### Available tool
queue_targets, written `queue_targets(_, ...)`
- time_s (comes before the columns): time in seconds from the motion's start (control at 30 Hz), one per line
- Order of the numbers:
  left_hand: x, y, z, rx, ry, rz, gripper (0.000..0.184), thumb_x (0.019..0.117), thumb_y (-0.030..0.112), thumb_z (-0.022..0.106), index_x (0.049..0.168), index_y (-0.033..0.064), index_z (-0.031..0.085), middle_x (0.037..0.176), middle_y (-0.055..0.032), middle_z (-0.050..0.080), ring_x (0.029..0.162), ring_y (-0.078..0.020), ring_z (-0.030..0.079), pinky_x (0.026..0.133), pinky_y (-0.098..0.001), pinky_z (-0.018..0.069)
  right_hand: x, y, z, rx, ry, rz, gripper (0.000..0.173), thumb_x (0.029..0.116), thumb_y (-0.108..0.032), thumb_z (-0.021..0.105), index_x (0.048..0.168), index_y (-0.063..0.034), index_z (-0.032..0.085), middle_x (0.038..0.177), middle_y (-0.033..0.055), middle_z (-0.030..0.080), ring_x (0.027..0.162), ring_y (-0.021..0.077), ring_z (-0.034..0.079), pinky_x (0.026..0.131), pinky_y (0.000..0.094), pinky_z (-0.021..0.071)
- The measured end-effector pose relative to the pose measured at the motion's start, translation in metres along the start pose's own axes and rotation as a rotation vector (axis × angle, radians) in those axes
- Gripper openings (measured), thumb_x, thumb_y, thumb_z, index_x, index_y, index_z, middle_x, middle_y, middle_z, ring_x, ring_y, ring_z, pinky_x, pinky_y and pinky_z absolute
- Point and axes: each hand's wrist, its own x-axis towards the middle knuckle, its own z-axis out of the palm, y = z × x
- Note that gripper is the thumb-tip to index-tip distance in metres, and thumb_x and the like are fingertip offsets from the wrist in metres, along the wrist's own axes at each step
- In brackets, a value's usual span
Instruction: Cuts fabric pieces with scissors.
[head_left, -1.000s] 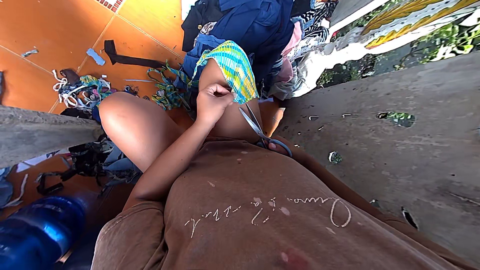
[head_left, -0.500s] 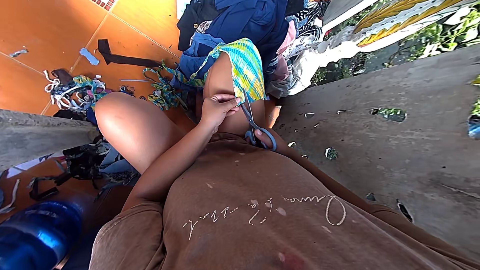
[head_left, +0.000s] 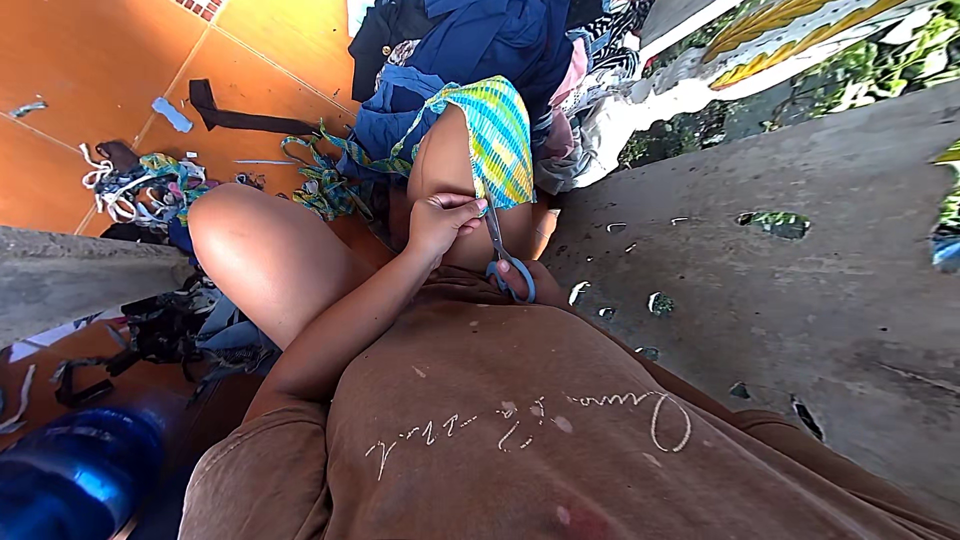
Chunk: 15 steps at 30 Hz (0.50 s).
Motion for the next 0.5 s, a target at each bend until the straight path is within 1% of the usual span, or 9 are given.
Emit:
queue_targets(0.07, -0.0002, 0.0001, 0.0000, -0.003, 0.000, 0.001, 0.007, 0.0932, 0.002, 0.073, 0.096, -0.0032, 0.069, 0.076, -0.0020, 0.069, 0.060, -0.0027, 0.064, 0.061, -0.0182, 0.0560, 0.0014, 0.0008, 0.0003, 0.031, 0.009, 0.003, 0.034, 0.1005, -0.009, 0.047, 0.070, -0.0159, 0.061, 0.059, -0.0164, 0.056, 0.052, -0.0098, 0.048, 0.053, 0.0097, 0.0406)
queue_targets(0.17, -0.0011, -0.0005, 0.0005, -0.012, -0.004, -0.005, 0.006, 0.0930, 0.002, 0.073, 0.095, -0.0030, 0.070, 0.075, -0.0024, 0.069, 0.060, -0.0027, 0.064, 0.061, -0.0180, 0.0557, 0.0059, 0.0075, -0.0010, 0.086, -0.019, -0.010, 0.033, 0.1011, -0.016, 0.043, 0.075, -0.0151, 0.062, 0.064, -0.0143, 0.061, 0.057, -0.0076, 0.054, 0.058, 0.0113, 0.0452)
queue_targets(0.23, -0.0017, -0.0015, 0.0010, -0.021, -0.007, -0.007, 0.006, 0.0930, 0.002, 0.073, 0.095, -0.0031, 0.070, 0.075, -0.0024, 0.069, 0.060, -0.0027, 0.064, 0.060, -0.0177, 0.0555, 0.0083, 0.0086, 0.0001, 0.080, -0.019, -0.019, 0.033, 0.1012, -0.017, 0.042, 0.075, -0.0151, 0.062, 0.064, -0.0138, 0.062, 0.058, -0.0074, 0.055, 0.059, 0.0115, 0.0462)
queue_targets(0.37, -0.0012, -0.0012, 0.0001, -0.021, -0.006, -0.011, 0.006, 0.0932, 0.002, 0.073, 0.095, -0.0033, 0.070, 0.074, -0.0019, 0.070, 0.060, -0.0026, 0.064, 0.060, -0.0178, 0.0553, 0.0076, 0.0052, 0.0046, 0.044, 0.017, -0.064, 0.034, 0.1003, -0.011, 0.045, 0.071, -0.0160, 0.062, 0.060, -0.0157, 0.058, 0.054, -0.0090, 0.051, 0.056, 0.0104, 0.0429)
queue_targets(0.5, -0.0007, -0.0018, -0.0006, -0.028, -0.003, -0.019, 0.006, 0.0935, 0.003, 0.073, 0.095, -0.0029, 0.070, 0.073, -0.0018, 0.069, 0.059, -0.0025, 0.063, 0.059, -0.0176, 0.0546, 0.0069, 0.0052, 0.0060, 0.046, 0.045, -0.071, 0.035, 0.0999, -0.009, 0.046, 0.069, -0.0158, 0.062, 0.060, -0.0155, 0.058, 0.054, -0.0089, 0.051, 0.055, 0.0105, 0.0431)
